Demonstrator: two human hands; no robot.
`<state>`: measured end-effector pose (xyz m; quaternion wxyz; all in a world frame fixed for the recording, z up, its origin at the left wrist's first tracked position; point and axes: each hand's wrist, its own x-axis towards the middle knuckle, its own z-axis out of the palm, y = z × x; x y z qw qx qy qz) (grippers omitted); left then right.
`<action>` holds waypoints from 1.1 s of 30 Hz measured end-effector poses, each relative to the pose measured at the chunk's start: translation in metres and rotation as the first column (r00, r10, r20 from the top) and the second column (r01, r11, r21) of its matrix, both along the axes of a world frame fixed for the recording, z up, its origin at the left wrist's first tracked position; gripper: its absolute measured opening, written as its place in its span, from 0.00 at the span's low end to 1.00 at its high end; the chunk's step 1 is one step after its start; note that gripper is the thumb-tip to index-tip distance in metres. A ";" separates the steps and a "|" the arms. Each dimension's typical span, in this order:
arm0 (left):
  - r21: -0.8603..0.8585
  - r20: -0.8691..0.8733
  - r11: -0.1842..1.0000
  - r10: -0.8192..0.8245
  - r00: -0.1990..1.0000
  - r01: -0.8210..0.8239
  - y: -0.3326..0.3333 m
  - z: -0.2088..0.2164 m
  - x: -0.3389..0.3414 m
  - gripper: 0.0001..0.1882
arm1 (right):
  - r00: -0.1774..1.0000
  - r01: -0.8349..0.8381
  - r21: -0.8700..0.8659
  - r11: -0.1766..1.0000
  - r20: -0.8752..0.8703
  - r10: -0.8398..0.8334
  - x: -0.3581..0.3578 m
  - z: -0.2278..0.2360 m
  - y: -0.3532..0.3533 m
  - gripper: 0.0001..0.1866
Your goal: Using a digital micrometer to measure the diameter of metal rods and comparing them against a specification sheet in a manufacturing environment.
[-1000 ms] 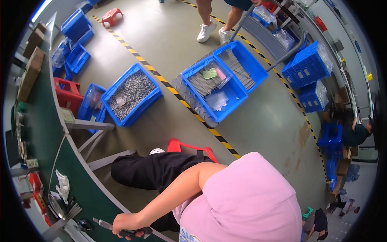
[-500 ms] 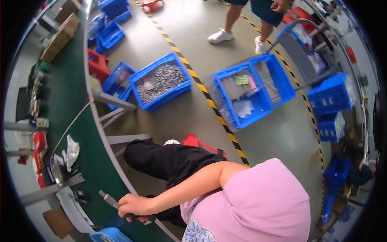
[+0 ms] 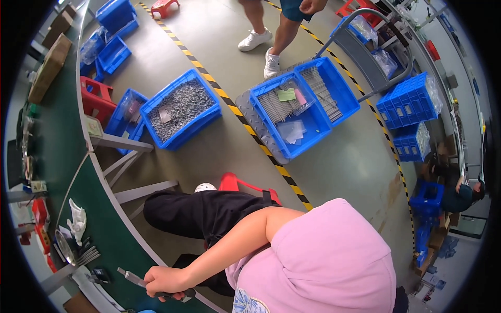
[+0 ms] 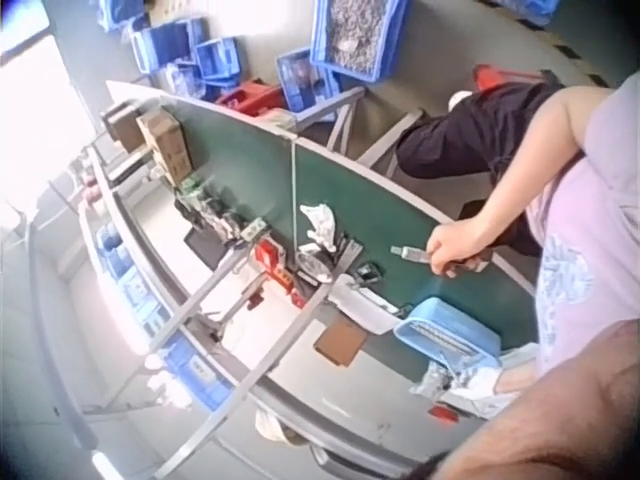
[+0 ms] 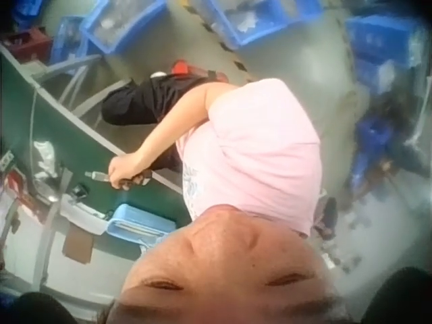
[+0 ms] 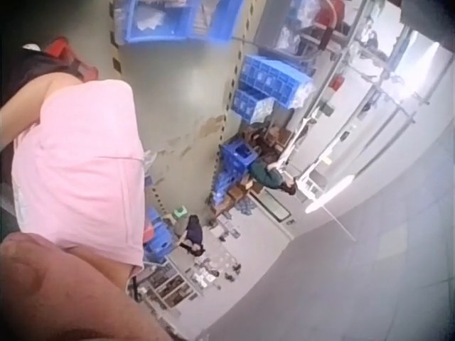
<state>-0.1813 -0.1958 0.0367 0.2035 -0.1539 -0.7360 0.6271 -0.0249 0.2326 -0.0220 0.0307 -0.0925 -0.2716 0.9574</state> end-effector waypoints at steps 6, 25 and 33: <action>-0.083 0.094 0.971 0.233 0.968 -0.226 0.131 0.033 0.054 0.21 | 1.000 -0.021 -0.012 1.000 -0.003 0.021 -0.008 0.000 -0.003 0.08; -0.259 -0.115 0.948 0.159 0.981 -0.184 0.133 0.024 0.039 0.16 | 1.000 -0.016 0.002 1.000 0.006 0.016 -0.012 -0.001 -0.004 0.07; -0.514 -0.266 0.843 0.018 0.964 -0.158 0.142 0.011 0.016 0.15 | 1.000 -0.007 0.007 1.000 0.016 0.007 -0.011 0.000 -0.006 0.08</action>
